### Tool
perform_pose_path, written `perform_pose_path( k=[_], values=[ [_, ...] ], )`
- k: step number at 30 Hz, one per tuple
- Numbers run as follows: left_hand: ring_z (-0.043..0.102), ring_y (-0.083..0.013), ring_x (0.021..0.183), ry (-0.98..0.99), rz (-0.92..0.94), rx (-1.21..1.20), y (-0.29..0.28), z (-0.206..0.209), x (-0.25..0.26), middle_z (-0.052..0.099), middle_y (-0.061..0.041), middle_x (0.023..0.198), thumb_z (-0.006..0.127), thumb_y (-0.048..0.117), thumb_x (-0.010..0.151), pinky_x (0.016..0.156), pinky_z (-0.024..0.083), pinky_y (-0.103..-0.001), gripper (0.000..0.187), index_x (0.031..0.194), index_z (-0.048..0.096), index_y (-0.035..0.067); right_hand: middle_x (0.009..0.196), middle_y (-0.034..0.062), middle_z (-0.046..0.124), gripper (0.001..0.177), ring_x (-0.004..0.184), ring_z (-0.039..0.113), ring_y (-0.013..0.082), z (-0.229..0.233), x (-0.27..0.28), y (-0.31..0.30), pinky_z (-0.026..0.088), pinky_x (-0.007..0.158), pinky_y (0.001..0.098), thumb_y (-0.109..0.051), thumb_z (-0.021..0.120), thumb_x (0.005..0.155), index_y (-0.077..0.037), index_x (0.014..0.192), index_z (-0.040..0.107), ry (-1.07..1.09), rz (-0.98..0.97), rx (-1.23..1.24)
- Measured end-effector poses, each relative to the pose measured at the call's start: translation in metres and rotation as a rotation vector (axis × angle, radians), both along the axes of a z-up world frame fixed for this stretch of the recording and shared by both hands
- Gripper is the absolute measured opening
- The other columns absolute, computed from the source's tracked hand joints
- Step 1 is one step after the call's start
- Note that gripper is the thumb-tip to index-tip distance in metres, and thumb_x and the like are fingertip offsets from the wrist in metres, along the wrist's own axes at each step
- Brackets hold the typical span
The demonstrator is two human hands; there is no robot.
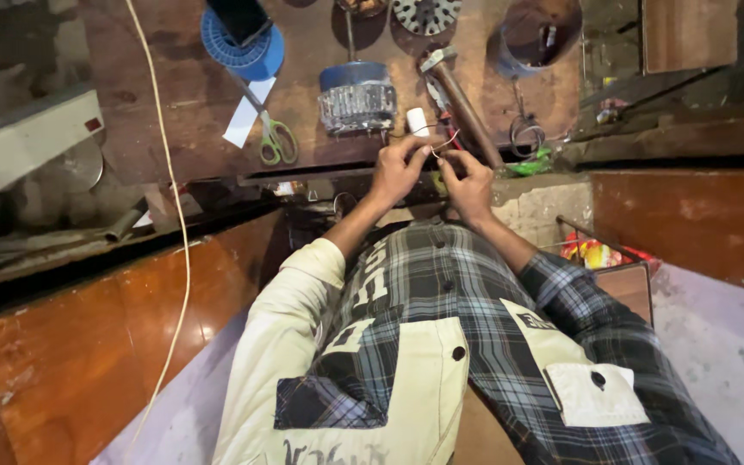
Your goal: The person works on a small electric motor on a cluttered workbench, using pliers to strip and twist wires, then connects a capacitor and tests the assembly by plugging into a wall socket. The person handles the motor, wires, capacitor, and a power cord throughout the process.
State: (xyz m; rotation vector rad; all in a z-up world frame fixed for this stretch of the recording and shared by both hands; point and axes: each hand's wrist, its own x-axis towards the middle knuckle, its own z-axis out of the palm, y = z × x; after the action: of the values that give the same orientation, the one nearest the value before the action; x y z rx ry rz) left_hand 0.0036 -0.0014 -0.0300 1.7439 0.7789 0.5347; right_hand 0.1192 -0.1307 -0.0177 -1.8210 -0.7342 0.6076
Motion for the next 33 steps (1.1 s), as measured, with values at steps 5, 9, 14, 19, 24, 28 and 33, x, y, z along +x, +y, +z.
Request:
perform_pose_path(
  k=[5,9,14,19,24,28,33],
  values=[
    [0.065,-0.0131,0.083,-0.234,-0.055,-0.217,0.007,-0.041,0.007,0.071,-0.006,0.090,0.063,0.015,0.106,0.075,0.055,-0.031,0.014,0.109,0.066,0.002,0.097,0.0128,0.074,0.018,0.080,0.069,0.0146,0.026,-0.001,0.017,0.055,0.072,0.0287,-0.011,0.078,0.095,0.001,0.108,0.075,-0.087,0.122,0.127],
    [0.061,-0.0085,0.064,-0.241,-0.089,-0.506,0.016,-0.054,0.009,0.067,-0.001,0.083,0.059,0.013,0.104,0.057,0.050,-0.026,0.011,0.104,0.064,0.004,0.100,0.0099,0.075,0.019,0.086,0.071,0.0143,0.037,0.005,0.028,0.056,0.077,0.0273,-0.011,0.078,0.096,0.001,0.111,0.074,-0.083,0.142,0.164],
    [0.064,-0.0084,0.066,-0.308,-0.122,-0.548,0.019,-0.042,0.008,0.070,0.000,0.087,0.060,0.012,0.102,0.057,0.056,-0.025,0.012,0.102,0.068,0.003,0.099,0.0121,0.073,0.017,0.085,0.071,0.0195,0.049,0.017,0.034,0.056,0.076,0.0292,-0.009,0.079,0.093,-0.001,0.108,0.076,-0.143,0.210,0.120],
    [0.063,-0.0072,0.064,-0.195,-0.115,-0.487,0.023,-0.026,0.004,0.071,0.001,0.082,0.067,0.014,0.098,0.057,0.052,-0.024,0.016,0.104,0.077,0.002,0.102,0.0143,0.073,0.020,0.092,0.072,0.0242,0.057,0.026,0.036,0.056,0.082,0.0316,-0.007,0.077,0.094,-0.001,0.113,0.077,-0.254,0.291,0.149],
    [0.061,-0.0056,0.069,-0.212,-0.143,-0.378,0.025,-0.020,0.001,0.076,0.001,0.088,0.068,0.015,0.098,0.062,0.051,-0.024,0.018,0.105,0.078,0.002,0.098,0.0150,0.073,0.017,0.087,0.072,0.0245,0.058,0.032,0.038,0.055,0.077,0.0329,-0.009,0.080,0.092,-0.001,0.107,0.077,-0.227,0.313,0.044],
    [0.064,-0.0084,0.074,-0.171,-0.114,-0.201,0.023,-0.022,-0.002,0.073,-0.005,0.094,0.070,0.013,0.098,0.067,0.055,-0.027,0.017,0.106,0.078,0.001,0.095,0.0164,0.074,0.017,0.085,0.073,0.0254,0.054,0.035,0.033,0.055,0.077,0.0339,-0.012,0.082,0.091,0.000,0.102,0.078,-0.274,0.329,-0.013],
    [0.069,-0.0092,0.086,-0.226,-0.134,-0.128,0.022,-0.027,0.000,0.076,-0.005,0.101,0.068,0.013,0.099,0.074,0.058,-0.028,0.016,0.106,0.076,0.001,0.092,0.0153,0.076,0.019,0.083,0.075,0.0237,0.042,0.044,0.035,0.057,0.074,0.0335,-0.016,0.084,0.091,0.000,0.101,0.077,-0.181,0.349,-0.037]
  ],
)
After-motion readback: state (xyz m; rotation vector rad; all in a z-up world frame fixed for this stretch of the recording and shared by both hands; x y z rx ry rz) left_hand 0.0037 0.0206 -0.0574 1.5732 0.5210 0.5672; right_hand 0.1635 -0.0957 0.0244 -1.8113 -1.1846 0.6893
